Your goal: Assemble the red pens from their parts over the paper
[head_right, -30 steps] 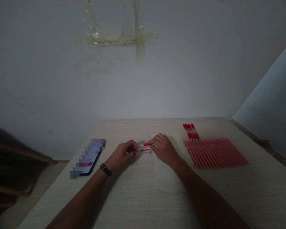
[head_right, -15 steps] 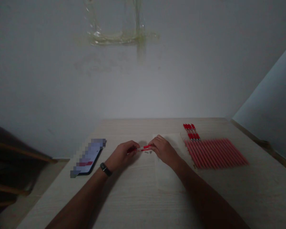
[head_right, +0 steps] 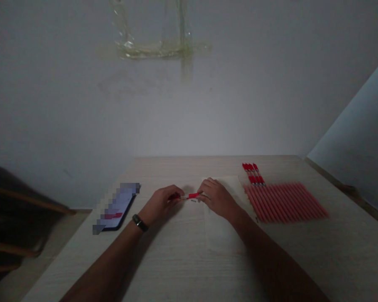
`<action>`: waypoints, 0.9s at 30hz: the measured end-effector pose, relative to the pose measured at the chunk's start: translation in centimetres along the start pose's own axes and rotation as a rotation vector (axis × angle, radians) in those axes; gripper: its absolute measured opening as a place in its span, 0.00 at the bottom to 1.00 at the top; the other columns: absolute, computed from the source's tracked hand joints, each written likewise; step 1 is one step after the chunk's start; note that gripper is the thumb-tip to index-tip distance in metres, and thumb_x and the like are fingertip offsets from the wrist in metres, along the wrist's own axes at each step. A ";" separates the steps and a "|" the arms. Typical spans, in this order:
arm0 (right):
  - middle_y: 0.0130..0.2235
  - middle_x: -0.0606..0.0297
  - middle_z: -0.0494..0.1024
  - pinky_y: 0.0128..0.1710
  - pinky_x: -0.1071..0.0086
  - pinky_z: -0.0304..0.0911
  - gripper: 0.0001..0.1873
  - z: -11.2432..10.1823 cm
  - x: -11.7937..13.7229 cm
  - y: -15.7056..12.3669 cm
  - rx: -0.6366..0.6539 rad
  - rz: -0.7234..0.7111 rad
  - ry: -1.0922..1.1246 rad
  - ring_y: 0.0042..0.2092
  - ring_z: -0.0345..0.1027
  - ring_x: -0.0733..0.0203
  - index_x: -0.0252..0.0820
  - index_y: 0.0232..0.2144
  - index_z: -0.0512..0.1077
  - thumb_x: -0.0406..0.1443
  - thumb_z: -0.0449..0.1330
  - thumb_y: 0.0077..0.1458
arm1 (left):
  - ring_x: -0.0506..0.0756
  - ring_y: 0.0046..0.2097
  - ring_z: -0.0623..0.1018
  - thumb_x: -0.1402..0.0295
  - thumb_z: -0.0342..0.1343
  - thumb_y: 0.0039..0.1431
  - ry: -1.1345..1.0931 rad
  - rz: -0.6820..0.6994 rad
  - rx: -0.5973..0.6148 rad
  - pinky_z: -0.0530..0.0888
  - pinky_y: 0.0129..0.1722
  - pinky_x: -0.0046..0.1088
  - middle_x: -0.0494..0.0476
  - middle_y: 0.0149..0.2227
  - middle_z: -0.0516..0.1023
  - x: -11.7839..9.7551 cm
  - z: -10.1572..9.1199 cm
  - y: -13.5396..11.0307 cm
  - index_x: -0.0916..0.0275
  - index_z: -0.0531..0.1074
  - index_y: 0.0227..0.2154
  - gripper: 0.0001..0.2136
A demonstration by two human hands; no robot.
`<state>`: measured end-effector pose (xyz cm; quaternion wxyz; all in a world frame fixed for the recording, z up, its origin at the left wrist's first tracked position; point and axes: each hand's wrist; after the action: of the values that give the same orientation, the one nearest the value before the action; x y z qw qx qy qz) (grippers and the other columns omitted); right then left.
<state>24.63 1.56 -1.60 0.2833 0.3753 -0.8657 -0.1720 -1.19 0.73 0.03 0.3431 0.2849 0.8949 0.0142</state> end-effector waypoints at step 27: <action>0.38 0.61 0.74 0.45 0.62 0.60 0.15 0.1 0.0 0.1 0.027 0.021 0.039 0.43 0.66 0.56 0.42 0.36 0.71 0.45 0.54 0.68 | 0.53 0.35 0.74 0.75 0.57 0.60 -0.003 0.005 -0.019 0.68 0.37 0.27 0.55 0.37 0.79 -0.3 0.1 0.0 0.61 0.77 0.40 0.07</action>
<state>24.53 1.57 -1.63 0.2969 0.3734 -0.8660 -0.1500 -0.93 0.55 0.18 0.3471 0.2840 0.8935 0.0232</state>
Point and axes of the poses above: each hand's wrist, its own y-axis towards the middle knuckle, its own z-axis out of the palm, x = y × z
